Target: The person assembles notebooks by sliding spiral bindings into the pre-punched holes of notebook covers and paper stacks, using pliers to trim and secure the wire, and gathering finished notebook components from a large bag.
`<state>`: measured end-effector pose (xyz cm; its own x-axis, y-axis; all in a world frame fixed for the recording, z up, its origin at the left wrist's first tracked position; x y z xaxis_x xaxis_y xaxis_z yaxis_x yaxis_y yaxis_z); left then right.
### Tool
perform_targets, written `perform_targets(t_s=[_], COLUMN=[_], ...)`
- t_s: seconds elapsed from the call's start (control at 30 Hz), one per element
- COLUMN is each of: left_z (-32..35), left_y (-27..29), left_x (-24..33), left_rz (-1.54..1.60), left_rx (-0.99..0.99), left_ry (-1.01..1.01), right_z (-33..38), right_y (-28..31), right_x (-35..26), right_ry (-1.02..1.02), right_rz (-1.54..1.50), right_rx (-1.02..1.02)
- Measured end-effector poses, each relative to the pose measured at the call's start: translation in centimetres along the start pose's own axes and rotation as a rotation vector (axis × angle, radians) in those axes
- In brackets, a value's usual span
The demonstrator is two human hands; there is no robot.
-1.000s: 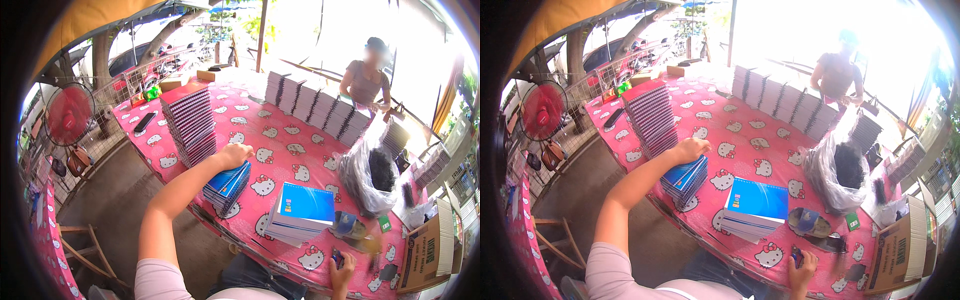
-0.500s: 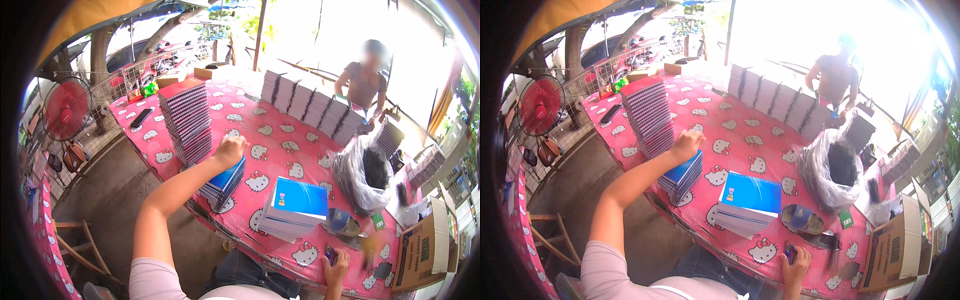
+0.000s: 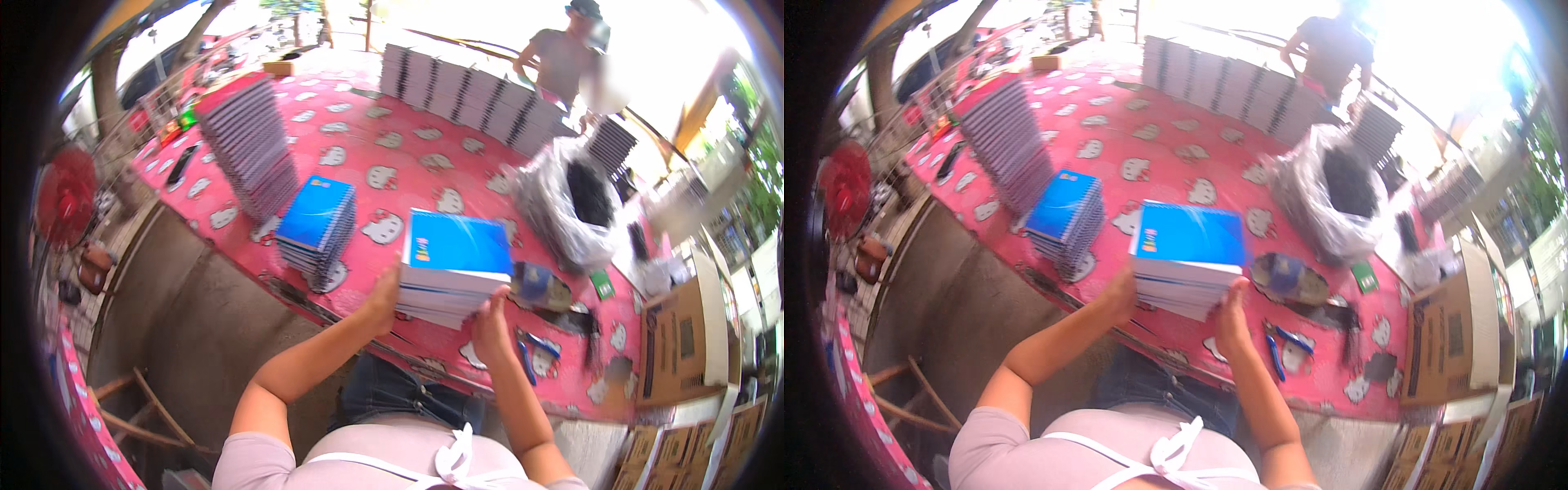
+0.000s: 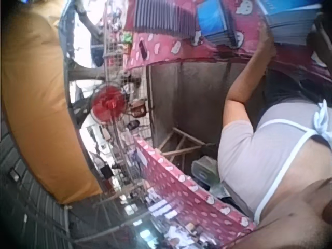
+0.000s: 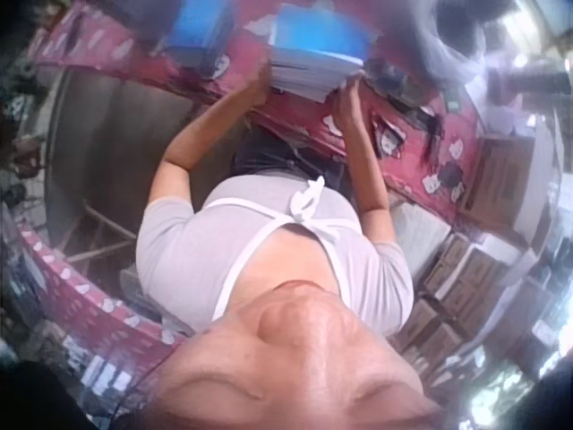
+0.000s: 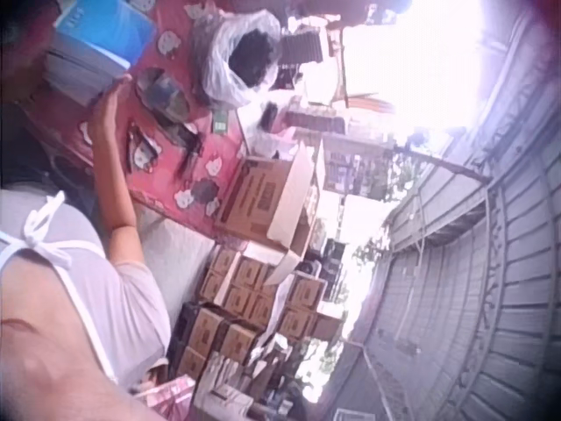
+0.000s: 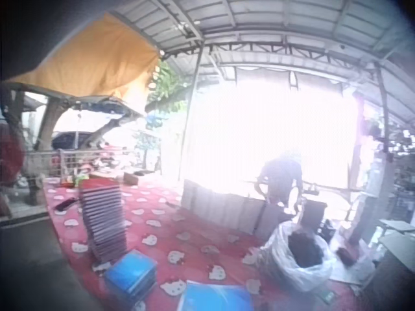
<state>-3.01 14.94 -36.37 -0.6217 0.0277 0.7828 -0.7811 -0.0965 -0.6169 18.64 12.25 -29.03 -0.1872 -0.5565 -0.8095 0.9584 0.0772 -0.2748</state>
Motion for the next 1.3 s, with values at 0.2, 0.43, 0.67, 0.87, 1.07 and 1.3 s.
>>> perform_targets(t_s=[0.2, 0.43, 0.67, 0.87, 1.07, 1.3], left_z=[2.7, 1.2, 3.9, 6.8, 5.9, 3.6], left_y=[-5.6, -5.2, -2.9, -0.8, -3.6, -6.2], left_x=[4.8, 5.2, 3.4, 0.8, -0.8, -4.3], left_rz=[-0.393, -0.605, -0.41, -0.715, -1.002, -1.542], left_rx=[-0.126, -0.204, 0.04, 0.209, 0.489, 0.411], left_ry=[-0.059, 0.125, -0.33, -0.511, -0.709, -0.823], right_z=[0.3, 5.0, 7.6, 2.8, -4.2, -9.6], right_y=[-0.1, 4.2, 27.1, 40.7, 49.2, 54.6], right_x=[2.9, -1.4, -12.9, -18.9, -25.5, -31.5], right_ry=[0.14, 0.231, 0.562, 0.451, 0.355, -0.214], right_rz=[-0.011, 0.201, 0.322, 0.677, 0.947, 1.11], right_rx=[0.176, 0.071, 0.872, 1.192, 1.364, 1.509])
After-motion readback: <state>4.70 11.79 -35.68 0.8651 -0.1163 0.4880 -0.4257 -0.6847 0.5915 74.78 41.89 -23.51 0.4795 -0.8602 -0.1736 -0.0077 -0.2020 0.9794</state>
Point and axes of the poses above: each hand's wrist, its own z-axis away from the middle knuckle, its own y-axis out of the back of the hand, x = y × z, the point moved 3 cm from there along -z, towards the middle knuckle, and after that the axes turned 13 degrees about -y, right-handed, at the moved point
